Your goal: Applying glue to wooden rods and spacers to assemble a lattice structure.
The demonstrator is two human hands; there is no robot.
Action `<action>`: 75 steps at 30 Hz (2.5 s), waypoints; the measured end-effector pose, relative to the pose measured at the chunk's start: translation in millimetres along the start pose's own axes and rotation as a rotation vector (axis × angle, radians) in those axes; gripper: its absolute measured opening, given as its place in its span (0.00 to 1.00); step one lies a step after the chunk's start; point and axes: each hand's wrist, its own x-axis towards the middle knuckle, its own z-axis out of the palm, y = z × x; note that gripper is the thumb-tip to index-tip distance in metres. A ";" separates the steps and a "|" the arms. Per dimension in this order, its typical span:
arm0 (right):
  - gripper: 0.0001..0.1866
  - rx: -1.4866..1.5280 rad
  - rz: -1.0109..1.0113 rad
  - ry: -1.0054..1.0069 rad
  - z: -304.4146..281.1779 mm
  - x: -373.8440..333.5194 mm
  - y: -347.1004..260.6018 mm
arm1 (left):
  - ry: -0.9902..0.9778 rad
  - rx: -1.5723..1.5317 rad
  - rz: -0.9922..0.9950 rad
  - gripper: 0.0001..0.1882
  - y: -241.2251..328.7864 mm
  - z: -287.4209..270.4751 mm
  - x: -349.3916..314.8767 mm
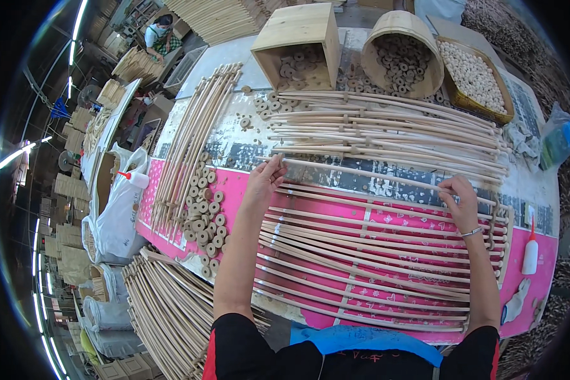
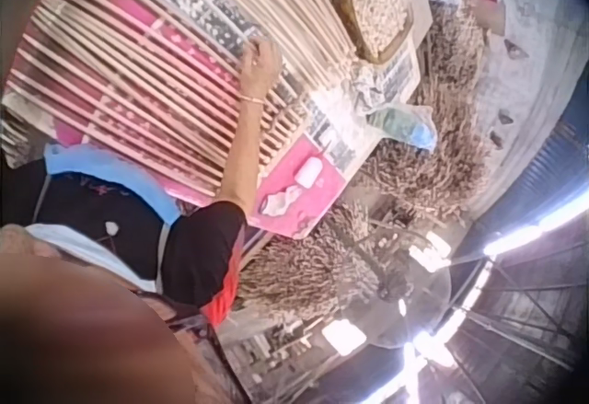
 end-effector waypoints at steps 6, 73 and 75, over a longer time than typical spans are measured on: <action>0.08 -0.139 -0.083 0.035 3.2 5.7 -4.1 | 0.026 -0.031 0.012 0.12 -4.2 3.3 2.8; 0.09 -0.118 -0.070 -0.152 20.9 -9.6 -8.1 | 0.609 1.399 0.659 0.16 23.2 -171.4 -54.5; 0.09 0.012 0.055 -0.142 22.1 -11.9 -10.0 | 0.512 1.469 0.566 0.19 22.2 -165.2 -62.8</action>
